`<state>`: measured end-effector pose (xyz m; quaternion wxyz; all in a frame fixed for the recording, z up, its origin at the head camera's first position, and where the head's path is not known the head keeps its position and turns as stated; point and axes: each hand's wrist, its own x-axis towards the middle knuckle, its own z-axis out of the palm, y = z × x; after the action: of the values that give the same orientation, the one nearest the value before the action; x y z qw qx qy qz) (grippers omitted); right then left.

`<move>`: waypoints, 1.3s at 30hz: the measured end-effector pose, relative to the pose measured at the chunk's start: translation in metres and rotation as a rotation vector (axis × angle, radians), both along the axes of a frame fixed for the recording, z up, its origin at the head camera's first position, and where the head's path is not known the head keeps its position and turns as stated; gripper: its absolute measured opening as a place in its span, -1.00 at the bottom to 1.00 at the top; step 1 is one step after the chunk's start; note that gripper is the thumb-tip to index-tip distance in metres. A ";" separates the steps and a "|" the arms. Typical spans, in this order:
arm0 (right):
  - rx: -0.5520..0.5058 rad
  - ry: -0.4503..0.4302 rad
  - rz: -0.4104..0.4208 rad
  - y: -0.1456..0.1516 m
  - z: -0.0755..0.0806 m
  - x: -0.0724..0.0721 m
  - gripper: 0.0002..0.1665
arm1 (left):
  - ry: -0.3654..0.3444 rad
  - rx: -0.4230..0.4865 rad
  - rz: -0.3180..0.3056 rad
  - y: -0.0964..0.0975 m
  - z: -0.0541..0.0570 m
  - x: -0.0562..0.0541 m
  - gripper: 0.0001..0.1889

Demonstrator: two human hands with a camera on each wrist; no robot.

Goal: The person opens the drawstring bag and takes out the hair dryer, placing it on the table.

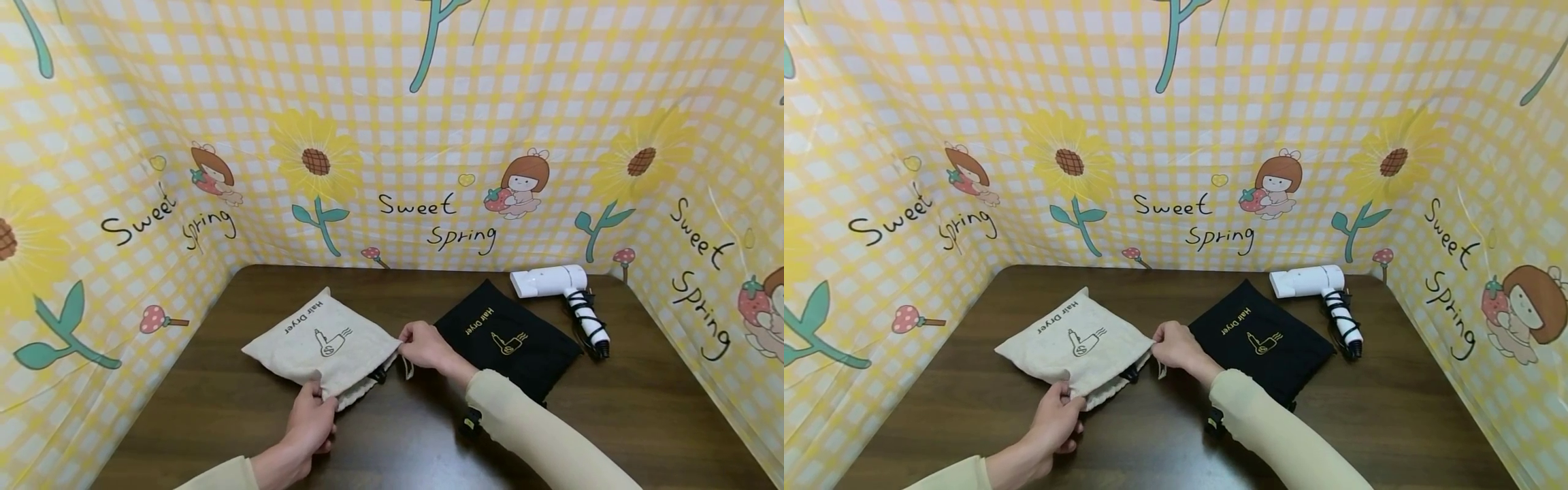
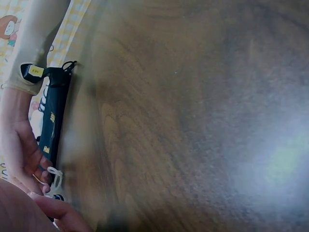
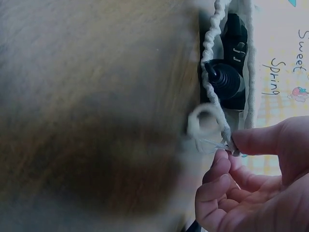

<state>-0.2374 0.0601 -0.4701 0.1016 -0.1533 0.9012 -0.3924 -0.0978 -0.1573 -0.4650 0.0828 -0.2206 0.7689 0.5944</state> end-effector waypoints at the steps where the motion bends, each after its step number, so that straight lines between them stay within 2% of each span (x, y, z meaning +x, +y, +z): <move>1: 0.000 -0.001 -0.002 0.000 0.000 0.000 -0.93 | 0.005 -0.003 0.004 -0.001 0.000 0.001 -0.77; 5: 0.004 -0.008 -0.010 0.002 0.000 -0.002 -0.94 | 0.009 -0.012 0.012 -0.003 -0.001 0.004 -0.80; 15: 0.006 0.018 -0.017 0.004 -0.001 -0.004 -0.96 | 0.013 0.024 0.015 -0.010 -0.002 0.005 -0.74; 22: 0.054 -0.006 -0.047 0.002 -0.002 -0.003 -0.93 | 0.022 0.033 0.026 -0.012 -0.003 0.005 -0.75; 27: -0.020 0.013 -0.008 0.003 -0.004 -0.004 -0.98 | 0.036 0.024 0.026 -0.012 -0.002 0.004 -0.74; 30: -0.127 -0.056 0.026 0.006 0.001 -0.005 -0.92 | 0.009 0.013 0.023 -0.012 0.001 0.003 -0.76; 33: -0.198 -0.155 0.010 0.009 0.007 -0.006 -0.85 | -0.028 0.041 0.034 -0.011 0.005 0.004 -0.76; 36: -0.197 -0.211 -0.028 0.010 0.011 -0.006 -0.77 | -0.050 0.097 0.050 -0.011 0.008 0.004 -0.76; 39: -0.153 -0.208 -0.027 0.011 0.007 -0.008 -0.64 | -0.059 0.119 0.051 -0.012 0.008 0.003 -0.78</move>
<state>-0.2456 0.0707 -0.4628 0.1770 -0.1070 0.8552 -0.4753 -0.0945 -0.1689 -0.4567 0.1031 -0.2522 0.7236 0.6341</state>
